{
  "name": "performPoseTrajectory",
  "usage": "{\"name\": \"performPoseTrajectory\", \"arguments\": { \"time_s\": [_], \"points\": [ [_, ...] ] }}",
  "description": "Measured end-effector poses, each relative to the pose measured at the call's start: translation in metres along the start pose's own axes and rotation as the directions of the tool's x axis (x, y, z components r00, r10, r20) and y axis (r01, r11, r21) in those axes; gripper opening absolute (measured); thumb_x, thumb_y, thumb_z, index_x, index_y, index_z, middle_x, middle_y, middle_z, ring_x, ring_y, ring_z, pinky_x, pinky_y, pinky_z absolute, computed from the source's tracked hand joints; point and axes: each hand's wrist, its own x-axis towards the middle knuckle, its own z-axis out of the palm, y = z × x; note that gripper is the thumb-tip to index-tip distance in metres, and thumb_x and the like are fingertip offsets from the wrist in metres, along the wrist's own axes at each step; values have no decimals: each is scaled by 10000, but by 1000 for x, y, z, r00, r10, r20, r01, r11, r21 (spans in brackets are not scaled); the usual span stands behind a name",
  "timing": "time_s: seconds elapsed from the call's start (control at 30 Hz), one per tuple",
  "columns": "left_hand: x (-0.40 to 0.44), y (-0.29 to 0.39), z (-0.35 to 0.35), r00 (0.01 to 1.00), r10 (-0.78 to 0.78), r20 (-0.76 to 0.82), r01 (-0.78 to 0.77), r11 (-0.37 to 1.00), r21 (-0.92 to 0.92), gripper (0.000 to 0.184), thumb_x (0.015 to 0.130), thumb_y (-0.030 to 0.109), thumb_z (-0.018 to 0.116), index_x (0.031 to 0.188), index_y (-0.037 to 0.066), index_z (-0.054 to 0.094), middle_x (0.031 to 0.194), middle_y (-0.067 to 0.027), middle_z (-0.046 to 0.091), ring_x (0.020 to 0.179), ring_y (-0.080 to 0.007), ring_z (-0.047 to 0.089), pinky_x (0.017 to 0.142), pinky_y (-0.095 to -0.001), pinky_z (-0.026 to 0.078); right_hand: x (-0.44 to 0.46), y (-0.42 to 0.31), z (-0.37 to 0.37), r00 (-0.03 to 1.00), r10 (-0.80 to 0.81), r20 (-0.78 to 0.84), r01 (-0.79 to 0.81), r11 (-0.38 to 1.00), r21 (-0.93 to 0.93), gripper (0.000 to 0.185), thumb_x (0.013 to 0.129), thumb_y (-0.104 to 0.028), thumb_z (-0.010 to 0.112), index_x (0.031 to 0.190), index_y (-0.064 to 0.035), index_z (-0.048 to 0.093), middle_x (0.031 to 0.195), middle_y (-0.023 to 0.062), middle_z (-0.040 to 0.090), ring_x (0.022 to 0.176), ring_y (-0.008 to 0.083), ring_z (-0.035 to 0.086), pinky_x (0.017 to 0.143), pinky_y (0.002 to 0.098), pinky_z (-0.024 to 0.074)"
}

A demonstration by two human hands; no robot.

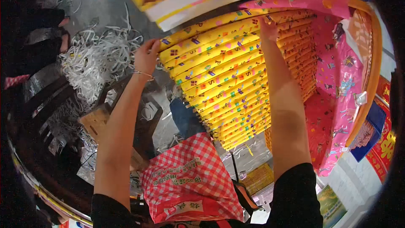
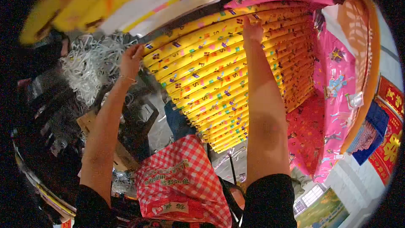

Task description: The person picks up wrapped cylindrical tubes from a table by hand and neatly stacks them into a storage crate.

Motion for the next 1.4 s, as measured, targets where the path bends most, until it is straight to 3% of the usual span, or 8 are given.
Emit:
{"name": "performPoseTrajectory", "arguments": {
  "time_s": [0.13,0.37,0.43,0.6,0.67,0.8,1.3,1.4],
  "points": [
    [2,-17,1,937,-12,-349,74,983,167,624,759,419,588,1158,-41,454,1047,-223,542,1005,-318,513,848,-377,387,-25,44,45,973,-226,-36,210,944,-255,732,716,-577,536,1133,16,439,931,216,585,931,343,544,823,426,433],
    [-18,-18,23,958,-251,-137,239,966,-98,675,683,459,653,1103,-42,483,982,-204,567,935,-307,552,788,-358,428,-109,-48,46,954,271,127,-285,952,110,887,551,-675,637,955,101,491,930,242,583,872,313,595,823,383,440],
    [-15,-17,27,935,-304,-186,271,945,-180,623,670,460,666,1038,-24,534,933,-182,587,877,-286,577,741,-346,448,-106,-48,52,960,279,19,-280,954,111,835,519,-628,699,874,113,553,815,170,617,522,198,613,454,273,484],
    [-36,13,16,959,-174,-223,172,985,-29,506,664,414,706,927,-6,602,909,-136,601,855,-214,570,732,-348,458,-68,13,75,940,-59,336,-70,931,359,437,696,-360,704,700,44,538,603,108,560,435,173,534,432,229,477],
    [-41,15,15,957,-157,-245,166,986,20,515,664,414,708,938,-7,596,881,-123,605,816,-205,578,704,-346,465,-107,-37,38,886,215,410,-449,618,645,329,744,-280,670,718,19,532,597,84,518,452,174,514,430,234,476],
    [-44,21,14,945,-256,-204,216,956,-198,467,635,351,736,883,-15,586,753,-78,625,690,-162,597,623,-304,471,-100,-28,56,925,232,301,-380,594,709,300,733,-255,680,727,2,526,642,73,505,479,169,501,439,240,480],
    [-49,13,20,932,-301,-204,257,942,-216,406,600,206,780,886,16,565,726,-31,580,659,-120,546,616,-248,455,-107,-30,55,907,312,283,-418,752,510,442,658,-410,724,734,-20,529,683,81,547,558,134,547,429,288,461],
    [-70,40,4,926,-321,-198,218,884,-413,356,630,181,754,886,26,560,759,-37,576,707,-136,543,645,-267,448,-87,-28,48,970,-128,209,175,959,-224,354,718,-399,631,801,-64,553,736,66,556,623,136,541,524,297,446]
  ]
}}
